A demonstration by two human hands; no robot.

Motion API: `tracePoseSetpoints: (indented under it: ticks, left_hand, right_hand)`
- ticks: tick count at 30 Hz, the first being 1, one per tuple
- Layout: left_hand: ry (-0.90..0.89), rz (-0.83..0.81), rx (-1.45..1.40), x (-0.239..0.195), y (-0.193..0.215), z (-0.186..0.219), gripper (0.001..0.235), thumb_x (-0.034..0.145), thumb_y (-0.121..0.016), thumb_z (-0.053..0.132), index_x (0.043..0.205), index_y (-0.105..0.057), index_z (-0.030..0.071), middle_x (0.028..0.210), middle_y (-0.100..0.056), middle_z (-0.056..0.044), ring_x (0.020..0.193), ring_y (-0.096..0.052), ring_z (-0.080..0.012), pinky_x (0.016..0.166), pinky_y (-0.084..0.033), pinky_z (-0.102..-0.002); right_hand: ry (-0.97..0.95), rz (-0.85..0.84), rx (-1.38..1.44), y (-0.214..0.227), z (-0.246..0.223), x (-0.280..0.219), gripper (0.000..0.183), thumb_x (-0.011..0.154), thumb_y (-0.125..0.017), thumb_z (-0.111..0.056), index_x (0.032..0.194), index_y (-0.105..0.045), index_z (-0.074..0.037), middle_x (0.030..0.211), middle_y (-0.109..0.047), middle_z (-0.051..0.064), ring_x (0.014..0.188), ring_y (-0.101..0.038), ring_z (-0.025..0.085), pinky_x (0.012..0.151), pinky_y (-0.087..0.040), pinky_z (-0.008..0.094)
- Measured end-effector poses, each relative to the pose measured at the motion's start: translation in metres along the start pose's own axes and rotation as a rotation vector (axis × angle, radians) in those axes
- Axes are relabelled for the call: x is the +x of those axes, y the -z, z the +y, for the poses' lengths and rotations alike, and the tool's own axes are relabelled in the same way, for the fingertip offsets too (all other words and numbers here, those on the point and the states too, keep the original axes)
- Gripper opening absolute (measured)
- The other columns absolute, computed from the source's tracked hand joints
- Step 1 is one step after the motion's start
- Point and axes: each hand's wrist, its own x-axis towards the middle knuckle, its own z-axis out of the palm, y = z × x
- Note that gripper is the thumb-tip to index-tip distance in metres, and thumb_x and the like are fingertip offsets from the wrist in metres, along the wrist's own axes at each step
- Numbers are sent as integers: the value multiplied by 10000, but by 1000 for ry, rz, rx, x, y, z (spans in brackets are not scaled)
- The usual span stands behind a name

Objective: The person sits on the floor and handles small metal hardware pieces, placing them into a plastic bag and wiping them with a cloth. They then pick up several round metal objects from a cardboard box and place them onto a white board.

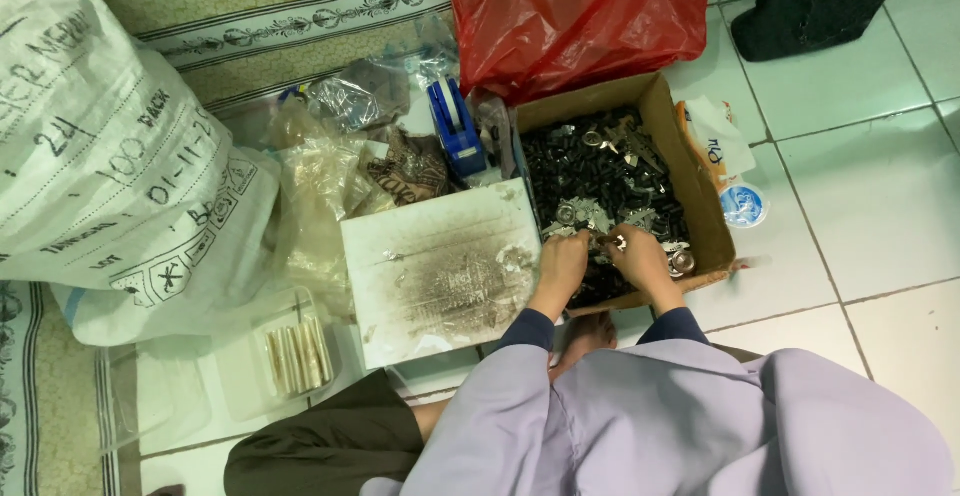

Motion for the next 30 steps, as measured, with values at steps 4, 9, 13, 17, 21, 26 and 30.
tracePoseSetpoints:
  ticks: [4,9,13,17,21,26,30]
  left_hand:
    - [36,-12,-201,10,55,3,100,891,-680,97,983,-715,85,670,-703,-111,643,-714,-304,688,-568,-389]
    - [255,-106,-739,22,103,5,150,981,-641,199,1092,-702,118,870,-751,-145,857,-734,-374,771,-574,-448]
    - [384,-54,-1018,24,119,0,116,989,-673,181,1065,-728,113,809,-721,-93,762,-688,-233,747,-543,-345]
    - [436,9,-1153,14,134,-17,157,976,-710,139,1117,-762,96,1030,-719,-116,983,-704,-278,845,-550,-335]
    - [234,103,-936,-8,162,-54,185,937,-722,92,1089,-787,175,1007,-741,-77,996,-715,-295,879,-558,-401]
    - [194,150,-583,-43,213,-92,180,943,-705,60,1076,-785,150,1083,-762,-60,1058,-713,-256,984,-506,-437]
    - [197,201,-290,-71,210,-117,208,954,-691,55,1113,-776,159,1168,-759,-41,1140,-688,-208,1027,-483,-420]
  right_hand:
    - [-3,25,148,-2,0,4,255,917,-699,-148,1147,-732,-42,1076,-756,234,1053,-705,462,861,-557,572]
    - [104,18,425,12,-24,-9,442,927,-707,-149,1328,-639,25,1236,-677,296,1224,-603,496,972,-509,614]
    - [176,51,498,18,-42,-11,359,930,-723,-148,1258,-707,-1,1197,-694,269,1198,-608,486,998,-494,602]
    - [244,93,674,6,-55,-11,210,955,-726,-82,1153,-764,-22,1034,-752,215,1007,-710,360,866,-567,502]
    - [333,158,679,-20,-76,-17,234,891,-758,-22,1110,-798,-94,944,-780,136,865,-707,209,814,-576,409]
    - [616,217,501,-30,-140,-58,299,893,-697,44,1147,-785,-86,1086,-761,173,1080,-694,372,910,-561,494]
    - [901,160,48,-84,-129,-53,513,955,-657,-204,1457,-584,-128,1430,-613,150,1340,-543,371,1068,-452,511]
